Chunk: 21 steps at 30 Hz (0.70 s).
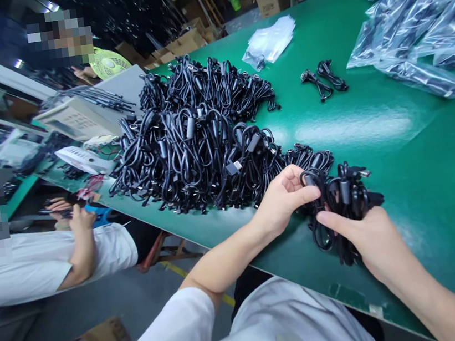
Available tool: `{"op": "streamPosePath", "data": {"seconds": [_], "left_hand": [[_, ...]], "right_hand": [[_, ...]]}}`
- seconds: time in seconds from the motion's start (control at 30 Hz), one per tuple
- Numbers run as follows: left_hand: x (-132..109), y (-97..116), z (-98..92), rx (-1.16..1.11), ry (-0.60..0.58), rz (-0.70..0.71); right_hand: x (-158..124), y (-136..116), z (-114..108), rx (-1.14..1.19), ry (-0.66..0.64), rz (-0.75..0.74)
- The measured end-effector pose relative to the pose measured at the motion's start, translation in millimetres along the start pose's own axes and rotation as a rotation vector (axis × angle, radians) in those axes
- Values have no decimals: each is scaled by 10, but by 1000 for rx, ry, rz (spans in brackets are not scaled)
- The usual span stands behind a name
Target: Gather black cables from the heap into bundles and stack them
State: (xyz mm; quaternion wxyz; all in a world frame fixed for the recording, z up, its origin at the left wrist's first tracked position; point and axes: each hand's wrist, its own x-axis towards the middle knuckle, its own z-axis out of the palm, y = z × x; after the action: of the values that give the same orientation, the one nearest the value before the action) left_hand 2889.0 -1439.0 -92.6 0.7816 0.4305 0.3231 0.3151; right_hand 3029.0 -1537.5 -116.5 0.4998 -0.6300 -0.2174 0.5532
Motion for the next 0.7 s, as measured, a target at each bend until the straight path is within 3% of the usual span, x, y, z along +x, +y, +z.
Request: {"op": "streamPosePath", "data": {"seconds": [0.17, 0.4, 0.6, 0.7], "left_hand": [[30, -23, -33, -116, -70, -30], [-12, 34, 18, -111, -45, -31], [39, 25, -33, -102, -55, -13], [56, 37, -69, -119, -111, -22]], "right_hand": [[-4, -93, -3, 83, 3, 135], [9, -81, -25, -9, 59, -8], [19, -115, -22, 47, -11, 23], [4, -154, -38, 113, -111, 71]]}}
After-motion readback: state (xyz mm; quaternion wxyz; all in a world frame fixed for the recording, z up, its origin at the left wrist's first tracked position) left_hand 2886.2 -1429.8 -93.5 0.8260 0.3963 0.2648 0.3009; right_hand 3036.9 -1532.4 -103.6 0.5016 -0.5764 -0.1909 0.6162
